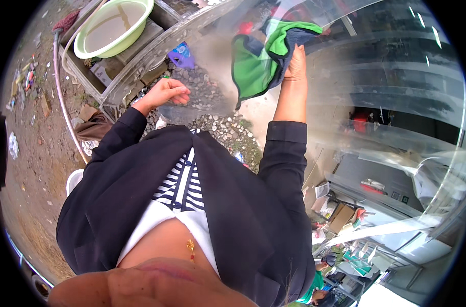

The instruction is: The person wipes a large, transparent glass sheet with a green cloth. They hold the glass upright and rub the surface repeatedly with both hands, moving the cloth in circular and linear motions to clean the panel.

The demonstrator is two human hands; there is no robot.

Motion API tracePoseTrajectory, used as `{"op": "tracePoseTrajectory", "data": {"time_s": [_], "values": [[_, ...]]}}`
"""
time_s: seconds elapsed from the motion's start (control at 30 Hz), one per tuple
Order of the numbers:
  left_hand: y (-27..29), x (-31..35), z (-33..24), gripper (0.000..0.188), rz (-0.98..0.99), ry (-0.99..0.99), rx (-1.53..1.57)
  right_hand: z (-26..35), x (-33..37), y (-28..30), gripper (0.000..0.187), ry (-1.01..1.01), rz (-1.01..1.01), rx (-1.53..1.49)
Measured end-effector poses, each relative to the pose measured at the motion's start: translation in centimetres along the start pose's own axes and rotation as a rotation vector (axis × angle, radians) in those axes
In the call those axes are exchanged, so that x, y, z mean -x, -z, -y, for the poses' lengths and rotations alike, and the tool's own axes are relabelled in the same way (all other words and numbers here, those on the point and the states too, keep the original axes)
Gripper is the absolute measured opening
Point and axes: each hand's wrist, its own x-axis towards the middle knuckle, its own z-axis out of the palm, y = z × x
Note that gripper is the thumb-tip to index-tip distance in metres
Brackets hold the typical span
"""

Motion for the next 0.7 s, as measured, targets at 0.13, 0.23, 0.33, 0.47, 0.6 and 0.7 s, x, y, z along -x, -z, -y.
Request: {"op": "tracePoseTrajectory", "data": {"time_s": [0.13, 0.23, 0.33, 0.47, 0.6, 0.7], "values": [[-0.5, -1.5, 0.6, 0.030, -0.059, 0.025, -0.020, -3.1, 6.1, -2.0, 0.014, 0.020, -0.323, 0.405], [-0.7, -2.6, 1.0, 0.031, -0.070, 0.026, -0.063, -6.8, 9.8, -2.2, 0.013, -0.060, -0.438, 0.488], [-0.9, -3.2, 1.2, 0.031, -0.079, 0.047, -0.077, -11.6, 14.0, -1.3, 0.011, -0.199, -0.417, 0.636], [-1.6, -3.8, 0.8, 0.032, -0.085, 0.064, -0.057, -18.5, 19.6, -0.2, 0.016, -0.497, -0.481, 0.718], [-2.1, -4.6, 0.9, 0.032, -0.088, 0.077, -0.047, -25.4, 27.2, 5.0, 0.025, -0.681, -0.448, 0.801], [-2.8, -4.5, 1.2, 0.033, -0.110, 0.069, 0.006, -26.3, 29.2, 7.4, 0.028, -0.595, -0.714, 0.514]]}}
